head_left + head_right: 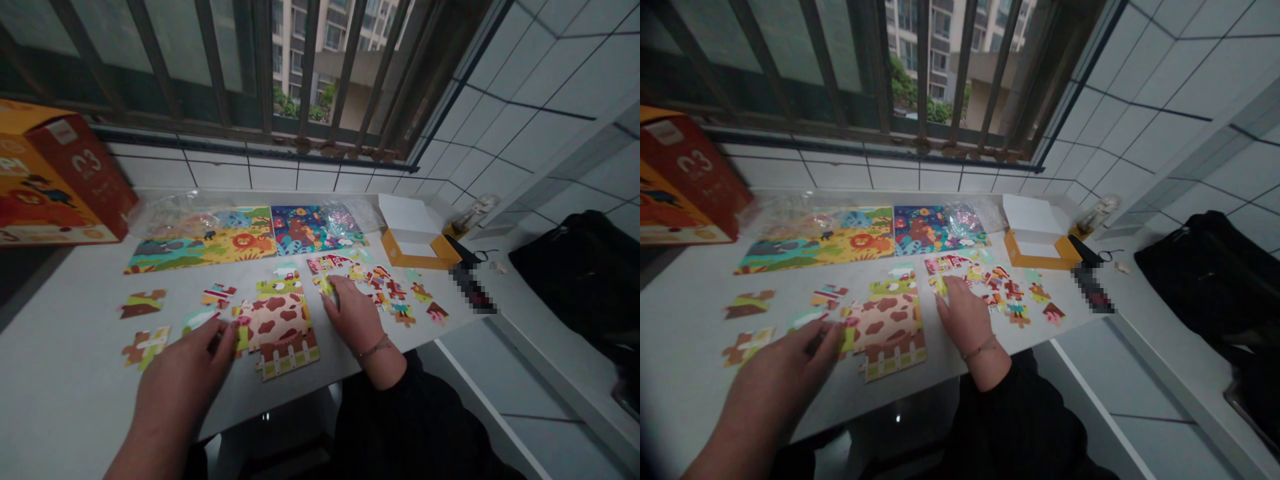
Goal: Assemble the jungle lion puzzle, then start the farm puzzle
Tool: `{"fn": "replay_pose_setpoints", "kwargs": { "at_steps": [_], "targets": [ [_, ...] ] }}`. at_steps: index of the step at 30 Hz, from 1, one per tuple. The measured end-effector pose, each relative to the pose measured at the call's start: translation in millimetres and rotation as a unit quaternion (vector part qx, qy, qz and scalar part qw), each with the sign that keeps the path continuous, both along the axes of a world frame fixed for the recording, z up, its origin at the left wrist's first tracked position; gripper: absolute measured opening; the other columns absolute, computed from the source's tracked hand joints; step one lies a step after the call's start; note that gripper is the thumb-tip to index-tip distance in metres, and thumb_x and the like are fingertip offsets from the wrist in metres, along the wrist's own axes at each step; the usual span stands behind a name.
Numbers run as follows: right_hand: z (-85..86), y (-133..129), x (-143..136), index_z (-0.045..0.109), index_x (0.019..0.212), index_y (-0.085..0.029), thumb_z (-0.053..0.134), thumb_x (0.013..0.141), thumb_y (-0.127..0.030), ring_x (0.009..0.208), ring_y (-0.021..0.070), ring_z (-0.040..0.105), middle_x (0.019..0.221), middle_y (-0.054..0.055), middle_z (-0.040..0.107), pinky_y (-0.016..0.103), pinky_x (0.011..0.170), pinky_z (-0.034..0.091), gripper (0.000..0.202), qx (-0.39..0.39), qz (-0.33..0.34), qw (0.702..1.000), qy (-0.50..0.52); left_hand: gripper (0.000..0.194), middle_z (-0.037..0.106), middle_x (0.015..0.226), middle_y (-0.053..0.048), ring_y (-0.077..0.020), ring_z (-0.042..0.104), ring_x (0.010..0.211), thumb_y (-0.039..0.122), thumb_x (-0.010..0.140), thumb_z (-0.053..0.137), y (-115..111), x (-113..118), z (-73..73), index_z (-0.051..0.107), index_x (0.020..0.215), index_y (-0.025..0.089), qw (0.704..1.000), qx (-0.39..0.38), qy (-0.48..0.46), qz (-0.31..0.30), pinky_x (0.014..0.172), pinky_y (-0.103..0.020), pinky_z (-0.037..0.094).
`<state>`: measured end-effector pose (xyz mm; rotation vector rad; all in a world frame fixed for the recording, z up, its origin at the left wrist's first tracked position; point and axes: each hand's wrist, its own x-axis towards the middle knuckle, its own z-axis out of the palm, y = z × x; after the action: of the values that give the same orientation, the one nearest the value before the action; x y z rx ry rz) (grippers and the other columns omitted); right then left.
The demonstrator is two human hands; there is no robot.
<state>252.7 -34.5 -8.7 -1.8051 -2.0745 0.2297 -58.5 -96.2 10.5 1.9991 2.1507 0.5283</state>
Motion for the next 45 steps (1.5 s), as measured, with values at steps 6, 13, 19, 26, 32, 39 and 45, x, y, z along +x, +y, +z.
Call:
{"fn": "replay_pose_setpoints", "kwargs": {
  "at_steps": [6, 13, 19, 26, 32, 39, 45],
  "targets": [
    [-6.9, -6.0, 4.4, 0.070, 0.144, -0.022, 0.064, 0.111, -0.037, 0.141, 0.0304, 0.068, 0.148, 0.015, 0.073, 0.046, 0.116, 0.058, 0.036, 0.033, 0.021, 0.999, 0.028, 0.036, 0.083, 0.106, -0.011, -0.0319, 0.077, 0.096, 0.049, 0.109, 0.056, 4.5, 10.3, -13.7, 0.080, 0.108, 0.022, 0.988, 0.097, -0.016, -0.121, 0.084, -0.045, 0.058],
    [-11.2, -2.0, 10.3, 0.067, 0.144, -0.024, 0.070, 0.107, -0.036, 0.138, 0.0346, 0.068, 0.143, 0.015, 0.074, 0.053, 0.115, 0.057, 0.039, 0.048, 0.032, 0.996, 0.069, 0.032, 0.077, 0.146, -0.016, -0.0383, 0.075, 0.129, 0.040, 0.109, 0.060, 5.3, 21.0, -41.1, 0.081, 0.126, 0.023, 0.963, 0.140, 0.001, -0.231, 0.107, -0.061, 0.061],
    [-7.4, 2.6, 20.9, 0.071, 0.136, -0.023, 0.082, 0.093, -0.030, 0.109, 0.0282, 0.070, 0.127, 0.012, 0.071, 0.045, 0.096, 0.060, 0.046, 0.046, 0.040, 0.983, 0.174, 0.033, 0.079, 0.143, -0.015, -0.0388, 0.075, 0.131, 0.043, 0.110, 0.060, 3.1, 22.9, -36.6, 0.082, 0.126, 0.024, 0.965, 0.125, -0.011, -0.231, 0.108, -0.063, 0.062],
    [21.2, 20.7, 13.1, 0.077, 0.121, -0.024, 0.076, 0.093, -0.023, 0.079, 0.0168, 0.060, 0.101, 0.002, 0.070, 0.031, 0.074, 0.051, 0.028, -0.040, 0.107, 0.966, 0.231, 0.025, 0.077, 0.147, -0.016, -0.0401, 0.075, 0.130, 0.033, 0.104, 0.066, 2.8, 23.1, -33.2, 0.080, 0.123, 0.023, 0.962, 0.118, -0.015, -0.245, 0.107, -0.064, 0.063],
    [50.3, 68.4, -53.8, 0.076, 0.118, -0.021, 0.077, 0.096, -0.018, 0.084, 0.0144, 0.067, 0.097, 0.000, 0.074, 0.028, 0.079, 0.052, 0.022, -0.105, 0.235, 0.928, 0.271, 0.025, 0.076, 0.144, -0.016, -0.0361, 0.075, 0.128, 0.031, 0.106, 0.066, 0.8, 25.9, -31.2, 0.075, 0.129, 0.024, 0.953, 0.113, -0.042, -0.278, 0.107, -0.059, 0.064],
    [29.5, 91.1, -113.4, 0.083, 0.117, -0.022, 0.071, 0.103, -0.014, 0.086, 0.0153, 0.070, 0.092, -0.001, 0.078, 0.028, 0.082, 0.050, 0.020, -0.144, 0.301, 0.921, 0.199, 0.033, 0.075, 0.147, -0.015, -0.0373, 0.075, 0.130, 0.026, 0.100, 0.076, -4.3, 29.9, -28.2, 0.075, 0.132, 0.023, 0.953, 0.105, -0.062, -0.277, 0.110, -0.062, 0.063],
    [11.3, 92.1, -111.9, 0.084, 0.121, -0.025, 0.074, 0.103, -0.016, 0.109, 0.0195, 0.075, 0.122, 0.003, 0.085, 0.033, 0.099, 0.053, 0.022, -0.102, 0.302, 0.930, 0.181, 0.032, 0.075, 0.148, -0.014, -0.0367, 0.073, 0.132, 0.029, 0.102, 0.077, -5.8, 30.7, -27.5, 0.075, 0.133, 0.024, 0.954, 0.110, -0.074, -0.271, 0.111, -0.062, 0.062]
  ]
}}
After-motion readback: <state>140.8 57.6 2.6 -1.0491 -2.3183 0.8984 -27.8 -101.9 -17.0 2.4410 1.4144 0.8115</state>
